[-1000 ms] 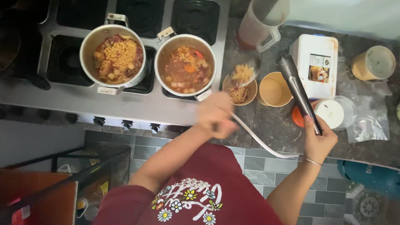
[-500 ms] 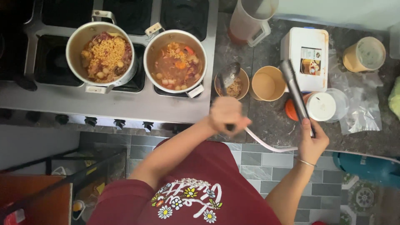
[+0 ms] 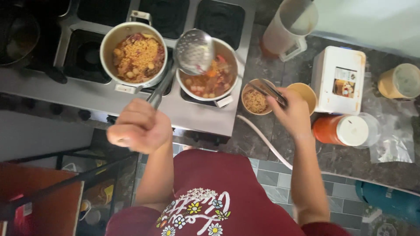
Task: The person uses a skimmer and tongs to transfer noodles and ingredients from pots into paper bowls before ladling broth over them.
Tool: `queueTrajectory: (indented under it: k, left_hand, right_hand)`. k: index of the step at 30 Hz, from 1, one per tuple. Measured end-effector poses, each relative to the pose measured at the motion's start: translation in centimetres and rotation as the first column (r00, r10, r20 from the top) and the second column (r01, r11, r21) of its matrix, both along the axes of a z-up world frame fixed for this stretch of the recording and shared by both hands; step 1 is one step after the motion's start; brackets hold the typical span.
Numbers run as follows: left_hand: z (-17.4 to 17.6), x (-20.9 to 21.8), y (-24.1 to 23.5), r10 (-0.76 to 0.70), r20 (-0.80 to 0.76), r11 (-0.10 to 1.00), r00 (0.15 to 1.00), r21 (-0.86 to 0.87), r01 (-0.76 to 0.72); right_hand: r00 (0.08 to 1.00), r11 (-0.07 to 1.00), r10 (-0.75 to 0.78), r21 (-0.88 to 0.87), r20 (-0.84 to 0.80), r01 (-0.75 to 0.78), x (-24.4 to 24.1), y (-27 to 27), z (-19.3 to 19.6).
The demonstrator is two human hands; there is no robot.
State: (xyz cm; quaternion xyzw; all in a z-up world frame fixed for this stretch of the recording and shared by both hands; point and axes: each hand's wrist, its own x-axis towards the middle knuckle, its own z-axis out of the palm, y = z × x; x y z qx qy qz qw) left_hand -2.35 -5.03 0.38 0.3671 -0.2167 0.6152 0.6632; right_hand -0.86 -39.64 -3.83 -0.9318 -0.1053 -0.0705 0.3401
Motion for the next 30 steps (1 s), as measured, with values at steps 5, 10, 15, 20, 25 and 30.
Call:
queueTrajectory:
  k: [5,10,15,20,25,30]
  left_hand:
    - [-1.4,-0.2,-0.3,0.010,-0.062,0.989,0.998,0.149,-0.001]
    - [-1.5,-0.7,-0.8,0.015,-0.037,0.961,0.999,0.277,-0.004]
    - [-1.2,-2.6,0.9,0.042,-0.133,0.732,0.990,0.678,0.060]
    - [-1.9,-3.6,1.9,0.311,-0.115,0.500,0.943,0.864,-0.060]
    - [-3.4,-5.9,4.6,0.466,-0.305,0.590,0.830,0.807,-0.035]
    - [-3.3,-8.8,5.9,0.459,-0.682,0.781,0.569,0.615,0.108]
  right_hand:
    - [0.981,0.863,0.193,-0.481,0.028,-0.156,6.2,6.4,1.5]
    - [0.966,0.736,0.248,-0.662,0.072,-0.140,10.3,10.3,0.1]
    - [0.966,0.697,0.260,-0.691,-0.003,-0.190,10.7,10.2,0.2]
    - [0.972,0.788,0.230,-0.578,-0.042,-0.211,8.6,6.1,2.0]
    - [0.974,0.918,0.217,-0.325,-0.064,-0.226,7.0,1.8,2.7]
    - [0.988,0.956,0.089,-0.266,-0.129,-0.121,5.8,-0.2,2.5]
